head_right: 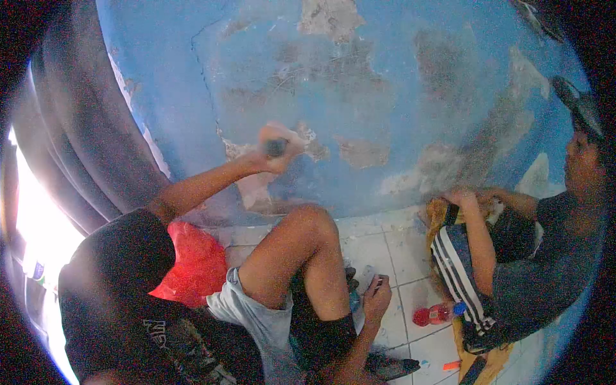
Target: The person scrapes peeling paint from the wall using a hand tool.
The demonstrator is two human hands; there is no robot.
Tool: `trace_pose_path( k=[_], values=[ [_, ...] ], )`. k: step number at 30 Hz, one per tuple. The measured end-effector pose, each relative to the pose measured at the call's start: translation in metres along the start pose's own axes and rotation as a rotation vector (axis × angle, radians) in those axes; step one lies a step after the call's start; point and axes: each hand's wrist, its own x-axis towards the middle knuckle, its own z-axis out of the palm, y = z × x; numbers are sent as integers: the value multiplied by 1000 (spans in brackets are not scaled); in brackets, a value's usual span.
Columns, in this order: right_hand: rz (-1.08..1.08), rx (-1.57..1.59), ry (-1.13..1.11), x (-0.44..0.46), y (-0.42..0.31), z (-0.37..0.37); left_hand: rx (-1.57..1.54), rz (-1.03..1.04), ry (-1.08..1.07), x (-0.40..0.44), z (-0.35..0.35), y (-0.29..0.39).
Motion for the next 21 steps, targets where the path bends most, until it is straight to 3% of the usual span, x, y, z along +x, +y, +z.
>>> trace_pose_path(
  k=[2, 4, 5, 7, 8, 10, 14, 16, 17, 19, 21],
  values=[
    [-1, -6, -2, 0, -2, 1, 20, -25, -85, 3, -1, 11],
    [-1, -24, 1, -2, -2, 0, -68, 254, -67, 20, -4, 24],
    [18, -30, -5, -8, -4, 2, -70, 249, -76, 16, -4, 16],
    [10, -25, -6, -10, -8, 4, -286, -326, 193, -1, -5, -8],
    [-14, -28, 0, -9, -9, 3, -286, -336, 194, -4, -1, -16],
    [-44, -33, -4, -9, 1, 6, 206, -26, -39, -3, 12, -20],
    [-11, -32, -2, -10, 7, 6, 60, 150, -132, 12, 3, 1],
    [15, -9, -10, -7, -4, 5, -173, -303, 143, 2, 3, -5],
    [31, 1, -34, -9, -7, 4, -173, -311, 131, -1, 8, -12],
    [-6, -26, -26, -12, 5, 15, -39, 273, 193, 2, 19, -20],
    [-48, -61, 11, -8, 10, 11, -46, 305, 82, 9, 16, -17]
  ],
)
